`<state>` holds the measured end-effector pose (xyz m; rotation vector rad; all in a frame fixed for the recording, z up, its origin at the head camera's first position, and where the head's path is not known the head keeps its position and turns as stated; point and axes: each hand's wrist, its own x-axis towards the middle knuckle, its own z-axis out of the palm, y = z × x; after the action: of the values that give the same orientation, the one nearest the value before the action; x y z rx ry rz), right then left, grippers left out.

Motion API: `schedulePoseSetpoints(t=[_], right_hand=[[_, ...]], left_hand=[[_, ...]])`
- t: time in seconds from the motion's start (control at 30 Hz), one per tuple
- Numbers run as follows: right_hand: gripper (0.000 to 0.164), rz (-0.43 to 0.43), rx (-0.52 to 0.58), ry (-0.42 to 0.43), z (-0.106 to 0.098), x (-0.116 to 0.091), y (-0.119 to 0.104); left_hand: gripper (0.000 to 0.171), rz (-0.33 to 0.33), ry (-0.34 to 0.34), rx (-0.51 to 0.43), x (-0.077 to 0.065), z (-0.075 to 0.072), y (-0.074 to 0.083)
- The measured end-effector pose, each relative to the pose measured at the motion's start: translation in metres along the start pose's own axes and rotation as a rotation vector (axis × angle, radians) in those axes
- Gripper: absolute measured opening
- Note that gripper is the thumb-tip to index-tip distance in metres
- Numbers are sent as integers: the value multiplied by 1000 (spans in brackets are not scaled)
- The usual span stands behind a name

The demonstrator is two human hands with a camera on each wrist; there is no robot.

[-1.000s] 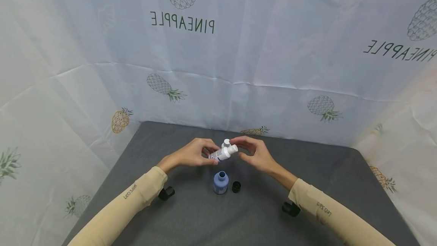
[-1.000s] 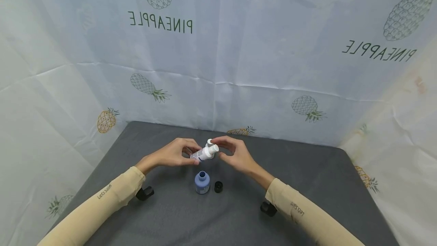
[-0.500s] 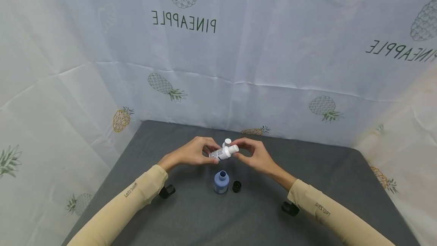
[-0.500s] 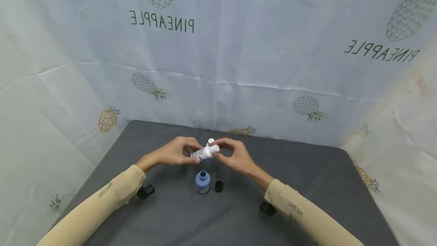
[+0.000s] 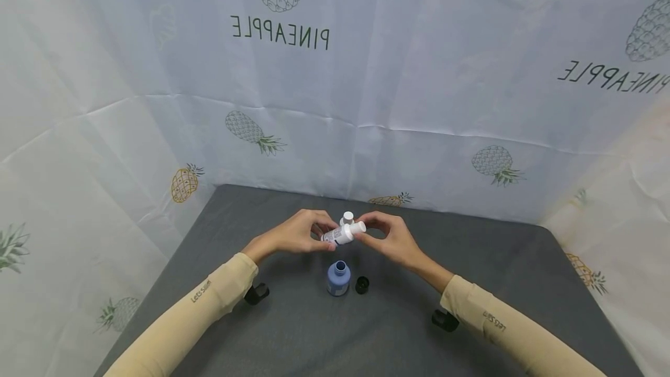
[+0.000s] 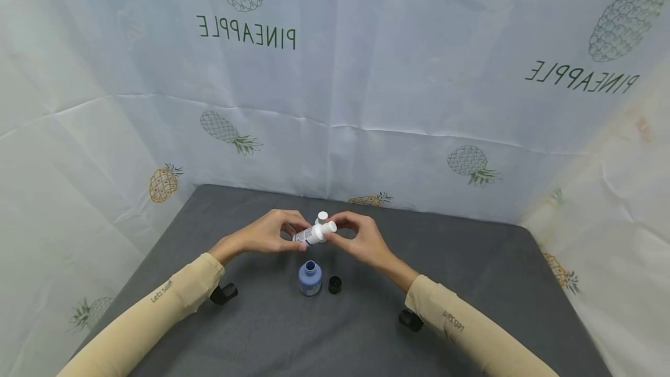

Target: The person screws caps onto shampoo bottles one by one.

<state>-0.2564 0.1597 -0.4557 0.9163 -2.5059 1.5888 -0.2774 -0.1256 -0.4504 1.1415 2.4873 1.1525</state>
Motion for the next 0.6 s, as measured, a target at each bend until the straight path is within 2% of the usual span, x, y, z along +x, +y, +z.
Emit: schedulePoseSetpoints(t=[0.23, 0.6], right_hand=[[21, 36, -53, 40, 2, -1, -3], [16, 58, -69, 98, 6, 0, -4]], left_hand=[[40, 8, 6, -1, 0, 2, 0], [40, 6, 2, 2, 1, 1, 3]])
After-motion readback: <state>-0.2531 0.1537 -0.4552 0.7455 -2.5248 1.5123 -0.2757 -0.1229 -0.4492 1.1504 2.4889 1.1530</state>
